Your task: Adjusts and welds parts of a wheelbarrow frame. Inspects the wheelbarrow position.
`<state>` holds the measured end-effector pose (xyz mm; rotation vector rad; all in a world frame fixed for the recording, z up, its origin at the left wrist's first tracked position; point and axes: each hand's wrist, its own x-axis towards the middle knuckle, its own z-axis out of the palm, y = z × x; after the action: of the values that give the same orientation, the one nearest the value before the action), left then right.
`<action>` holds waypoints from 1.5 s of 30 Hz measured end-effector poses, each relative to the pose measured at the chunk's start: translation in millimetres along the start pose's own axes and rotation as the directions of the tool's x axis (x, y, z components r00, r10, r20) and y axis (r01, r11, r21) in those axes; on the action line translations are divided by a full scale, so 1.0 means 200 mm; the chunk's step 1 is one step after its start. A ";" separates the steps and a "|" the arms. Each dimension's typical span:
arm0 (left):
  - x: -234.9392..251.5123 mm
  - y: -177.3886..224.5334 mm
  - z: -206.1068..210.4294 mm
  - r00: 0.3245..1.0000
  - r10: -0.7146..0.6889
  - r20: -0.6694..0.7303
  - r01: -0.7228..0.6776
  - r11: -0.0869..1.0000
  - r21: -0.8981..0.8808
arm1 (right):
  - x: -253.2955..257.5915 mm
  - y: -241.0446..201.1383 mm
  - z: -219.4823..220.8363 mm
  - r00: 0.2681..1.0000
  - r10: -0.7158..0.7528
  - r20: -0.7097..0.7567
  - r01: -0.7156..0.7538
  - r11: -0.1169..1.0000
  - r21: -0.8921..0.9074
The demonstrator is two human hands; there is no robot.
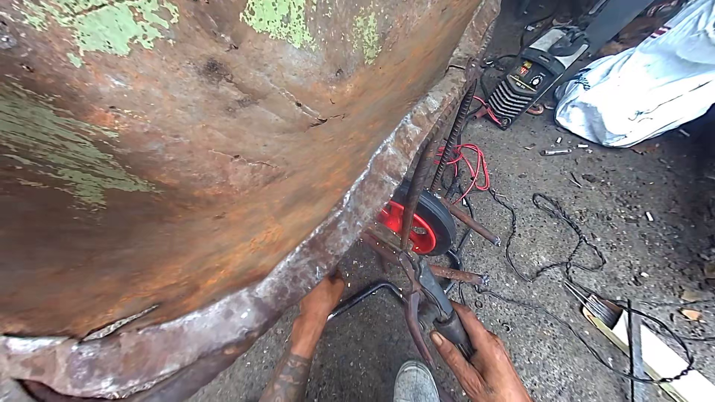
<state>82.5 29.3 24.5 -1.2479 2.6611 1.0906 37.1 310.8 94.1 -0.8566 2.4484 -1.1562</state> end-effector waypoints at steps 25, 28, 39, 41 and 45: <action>0.01 -0.04 0.02 0.997 0.065 -0.036 -0.065 0.998 -0.004 | 0.03 0.08 0.05 1.000 -0.023 -0.017 0.023 0.999 -0.029; 0.01 -0.03 0.01 0.999 0.040 -0.034 -0.040 0.999 -0.006 | 0.02 0.07 0.06 0.998 -0.049 -0.039 0.048 0.999 -0.011; 0.02 -0.03 0.02 0.999 0.034 -0.042 -0.034 0.999 0.001 | 0.00 0.08 0.06 0.999 -0.027 -0.035 0.027 1.000 -0.016; 0.01 -0.03 0.01 0.999 0.029 -0.040 -0.029 1.000 -0.003 | 0.01 0.08 0.07 0.999 -0.029 -0.039 0.028 0.999 -0.025; 0.02 -0.02 0.02 0.999 0.023 -0.034 -0.023 1.000 -0.013 | 0.01 0.08 0.08 0.999 -0.031 -0.039 0.030 0.999 -0.038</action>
<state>82.5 27.5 18.1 -1.2525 2.7040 1.1022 36.0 308.3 71.5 -0.8931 2.5049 -1.1522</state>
